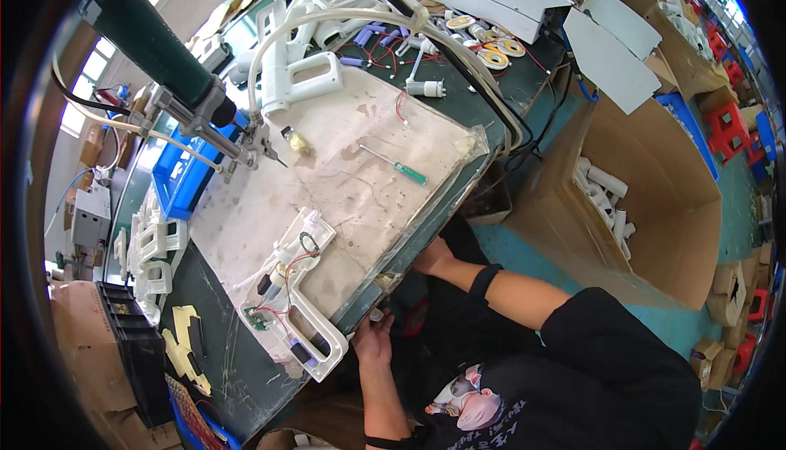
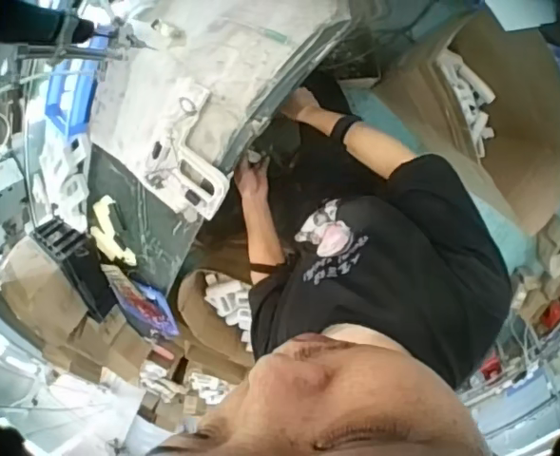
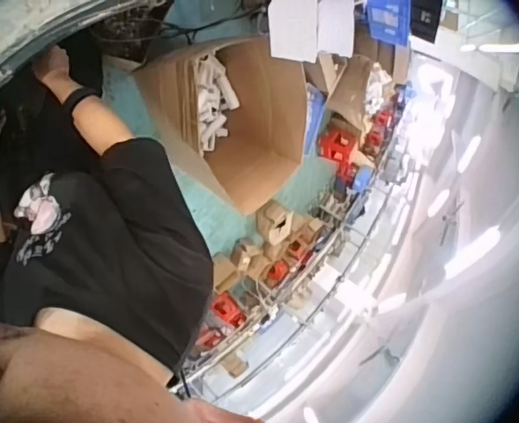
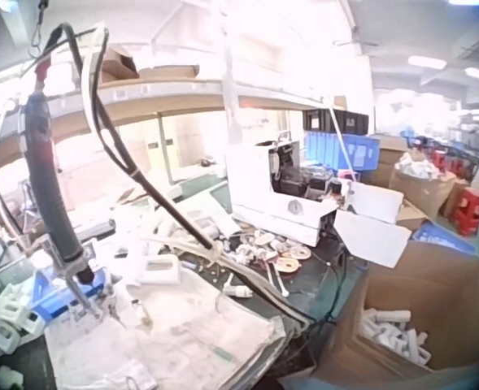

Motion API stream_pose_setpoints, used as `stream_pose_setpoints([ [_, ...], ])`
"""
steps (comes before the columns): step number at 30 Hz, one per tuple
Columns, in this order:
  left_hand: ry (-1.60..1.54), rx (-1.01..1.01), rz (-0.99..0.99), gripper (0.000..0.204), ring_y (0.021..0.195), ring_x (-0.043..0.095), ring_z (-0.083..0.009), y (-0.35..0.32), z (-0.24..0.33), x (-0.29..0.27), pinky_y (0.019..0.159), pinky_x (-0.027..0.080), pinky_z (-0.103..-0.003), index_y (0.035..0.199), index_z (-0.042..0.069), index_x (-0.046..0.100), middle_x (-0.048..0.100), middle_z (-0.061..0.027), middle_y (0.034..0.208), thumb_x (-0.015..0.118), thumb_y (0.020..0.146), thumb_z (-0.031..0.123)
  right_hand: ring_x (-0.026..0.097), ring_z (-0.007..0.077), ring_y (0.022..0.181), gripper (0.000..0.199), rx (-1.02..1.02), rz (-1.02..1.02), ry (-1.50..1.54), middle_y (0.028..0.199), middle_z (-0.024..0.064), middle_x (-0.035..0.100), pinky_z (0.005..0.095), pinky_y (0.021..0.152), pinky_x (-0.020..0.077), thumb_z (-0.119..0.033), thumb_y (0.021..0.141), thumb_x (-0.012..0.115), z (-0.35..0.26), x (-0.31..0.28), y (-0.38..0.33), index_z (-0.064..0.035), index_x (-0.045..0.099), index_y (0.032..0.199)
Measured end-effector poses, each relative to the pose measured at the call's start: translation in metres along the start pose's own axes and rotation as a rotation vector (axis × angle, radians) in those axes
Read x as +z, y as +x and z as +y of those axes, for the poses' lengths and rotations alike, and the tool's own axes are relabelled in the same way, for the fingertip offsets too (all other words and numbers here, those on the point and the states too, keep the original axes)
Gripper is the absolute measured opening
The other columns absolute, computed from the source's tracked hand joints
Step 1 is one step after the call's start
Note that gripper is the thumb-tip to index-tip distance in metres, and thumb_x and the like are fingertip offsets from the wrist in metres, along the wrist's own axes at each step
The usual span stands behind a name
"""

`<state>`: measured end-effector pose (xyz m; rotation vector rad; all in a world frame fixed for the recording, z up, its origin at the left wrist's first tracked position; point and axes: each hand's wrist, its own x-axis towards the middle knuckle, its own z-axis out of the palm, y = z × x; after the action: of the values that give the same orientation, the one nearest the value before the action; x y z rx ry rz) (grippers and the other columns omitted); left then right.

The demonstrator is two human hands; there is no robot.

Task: Assembling the internal motor and circuit board components into a plastic device housing using an electric screwdriver.

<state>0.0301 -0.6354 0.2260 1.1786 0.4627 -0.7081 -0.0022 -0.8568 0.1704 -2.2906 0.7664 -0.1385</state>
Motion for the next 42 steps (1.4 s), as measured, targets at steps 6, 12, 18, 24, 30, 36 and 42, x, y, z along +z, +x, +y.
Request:
stream_pose_setpoints([
  [6, -0.054, 0.0, -0.016, 0.035, 0.093, 0.059, -0.0304, -0.006, 0.003, -0.033, 0.078, 0.051, -0.043, 0.123, 0.009, 0.051, 0.056, -0.0107, 0.12, 0.059, 0.093, 0.024, 0.069, 0.0326, 0.08, 0.034, -0.23, -0.636, 0.048, 0.09, 0.0174, 0.071, 0.0414, 0.072, 0.054, -0.033, 0.087, 0.054, 0.001, -0.029, -0.007, -0.0051, 0.071, 0.095],
  [12, -0.005, -0.045, -0.176, 0.026, 0.08, 0.065, -0.0295, -0.01, 0.002, -0.021, 0.068, 0.055, -0.039, 0.116, 0.008, 0.053, 0.062, -0.0112, 0.109, 0.057, 0.094, 0.023, 0.066, 0.0272, 0.072, 0.016, -0.632, -0.618, 0.409, 0.077, 0.0109, 0.067, 0.036, 0.063, 0.0508, -0.02, 0.087, 0.062, -0.126, -0.209, -0.062, -0.0054, 0.067, 0.09],
  [18, 0.085, -0.05, -0.31, 0.032, 0.076, 0.068, -0.0282, -0.024, 0.01, 0.009, 0.058, 0.057, -0.035, 0.121, 0.0, 0.051, 0.063, -0.0181, 0.109, 0.056, 0.094, 0.017, 0.064, 0.0335, 0.081, 0.014, -0.574, 0.232, -0.073, 0.085, 0.0136, 0.063, 0.042, 0.073, 0.0512, -0.018, 0.086, 0.061, -0.138, -0.185, 0.01, -0.0039, 0.062, 0.089],
  [24, 0.171, -0.133, -0.626, 0.034, 0.076, 0.067, -0.028, -0.059, 0.036, 0.016, 0.06, 0.055, -0.033, 0.128, -0.001, 0.045, 0.062, -0.0223, 0.113, 0.045, 0.098, 0.013, 0.063, 0.0313, 0.089, 0.026, -0.494, 0.069, -0.19, 0.093, 0.0133, 0.063, 0.0409, 0.079, 0.0497, -0.022, 0.087, 0.063, -0.155, -0.185, 0.021, -0.0033, 0.064, 0.105],
  [30, 0.003, 0.087, -0.887, 0.035, 0.082, 0.065, -0.0314, -0.127, 0.094, 0.041, 0.068, 0.054, -0.038, 0.13, -0.003, 0.043, 0.058, -0.0306, 0.115, 0.043, 0.099, 0.013, 0.064, 0.0344, 0.089, 0.026, -0.594, 0.037, -0.016, 0.091, 0.0153, 0.065, 0.0441, 0.076, 0.0508, -0.027, 0.09, 0.059, -0.173, -0.19, 0.007, -0.0032, 0.064, 0.099],
  [36, 0.294, 0.782, -0.441, 0.04, 0.068, 0.065, -0.0312, -0.166, 0.177, 0.059, 0.055, 0.055, -0.039, 0.127, -0.007, 0.04, 0.056, -0.029, 0.113, 0.047, 0.097, 0.018, 0.064, 0.0359, 0.084, 0.027, -0.441, -0.076, -0.135, 0.091, 0.0155, 0.065, 0.045, 0.073, 0.0511, -0.03, 0.089, 0.06, -0.207, -0.172, 0.007, -0.003, 0.064, 0.09],
  [42, 0.38, 0.737, -0.248, 0.038, 0.083, 0.066, -0.0241, -0.115, 0.236, 0.072, 0.073, 0.055, -0.034, 0.133, -0.001, 0.04, 0.058, -0.0206, 0.116, 0.046, 0.098, 0.012, 0.063, 0.0313, 0.072, 0.022, -0.534, 0.046, 0.026, 0.088, 0.0136, 0.065, 0.041, 0.067, 0.05, -0.025, 0.087, 0.063, -0.203, -0.138, 0.016, -0.0031, 0.065, 0.091],
])
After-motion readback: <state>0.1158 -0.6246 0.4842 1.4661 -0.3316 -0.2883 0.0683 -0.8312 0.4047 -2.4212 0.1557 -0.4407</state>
